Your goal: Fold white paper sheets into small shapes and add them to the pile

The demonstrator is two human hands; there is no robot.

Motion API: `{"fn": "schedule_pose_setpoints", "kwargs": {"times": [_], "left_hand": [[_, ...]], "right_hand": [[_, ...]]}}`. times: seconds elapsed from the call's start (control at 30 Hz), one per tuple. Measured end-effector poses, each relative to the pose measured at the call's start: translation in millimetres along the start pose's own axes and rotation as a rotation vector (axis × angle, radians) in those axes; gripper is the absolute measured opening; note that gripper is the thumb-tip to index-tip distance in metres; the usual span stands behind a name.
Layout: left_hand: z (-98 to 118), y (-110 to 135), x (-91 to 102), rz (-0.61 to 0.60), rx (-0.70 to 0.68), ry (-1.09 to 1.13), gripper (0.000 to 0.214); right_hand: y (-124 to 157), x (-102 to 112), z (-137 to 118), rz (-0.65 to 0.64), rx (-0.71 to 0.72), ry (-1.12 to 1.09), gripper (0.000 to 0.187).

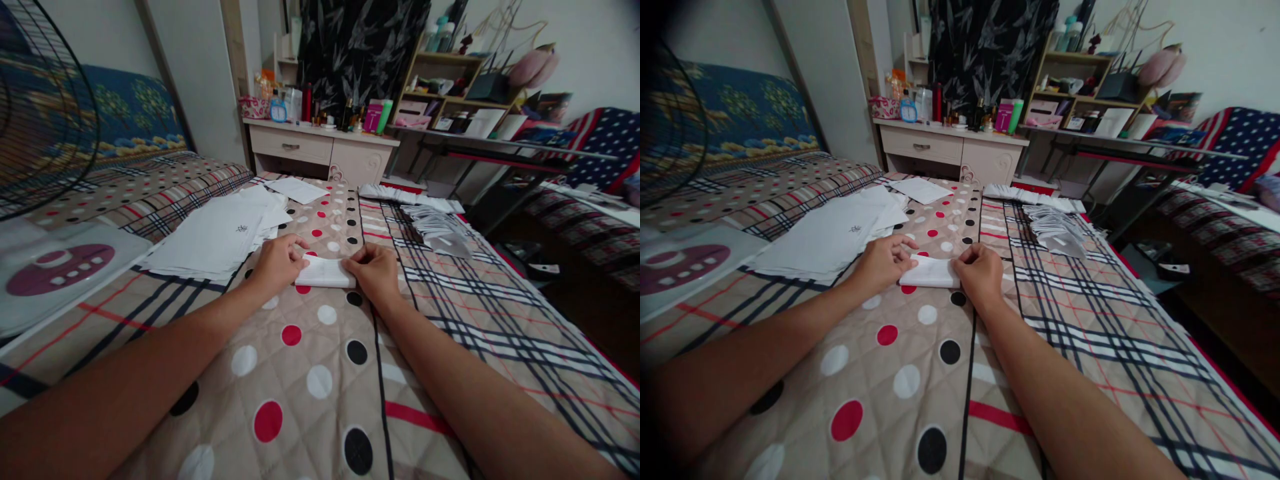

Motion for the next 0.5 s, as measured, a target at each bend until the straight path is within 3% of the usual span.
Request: {"fn": "schedule_pose_setpoints", "kwargs": {"times": [0.2, 0.37, 0.5], "left_hand": [[20.0, 3.7, -1.3, -0.039, -0.128, -0.397, 0.026], [23.8, 5.2, -4.0, -0.066, -0.199, -0.525, 0.022], [17.7, 5.1, -7.7, -0.091, -0.173, -0.543, 0.022]], "right_hand": [[1.3, -1.5, -5.8, -0.006, 0.010, 0.309, 0.011], [2.0, -1.5, -8.5, 0.000, 0.042, 0.389, 0.010], [2.2, -1.8, -8.3, -0.004, 0.036, 0.401, 0.008]]}}
Point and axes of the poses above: each hand's wrist, its own y-axis away from the middle knuckle, its own x-axis out of the back of the hand, z = x × y, the point moved 5 cm from there along -y, towards the middle knuckle, and after that the axes turned 12 degrees about -x, right-handed, at the moved point
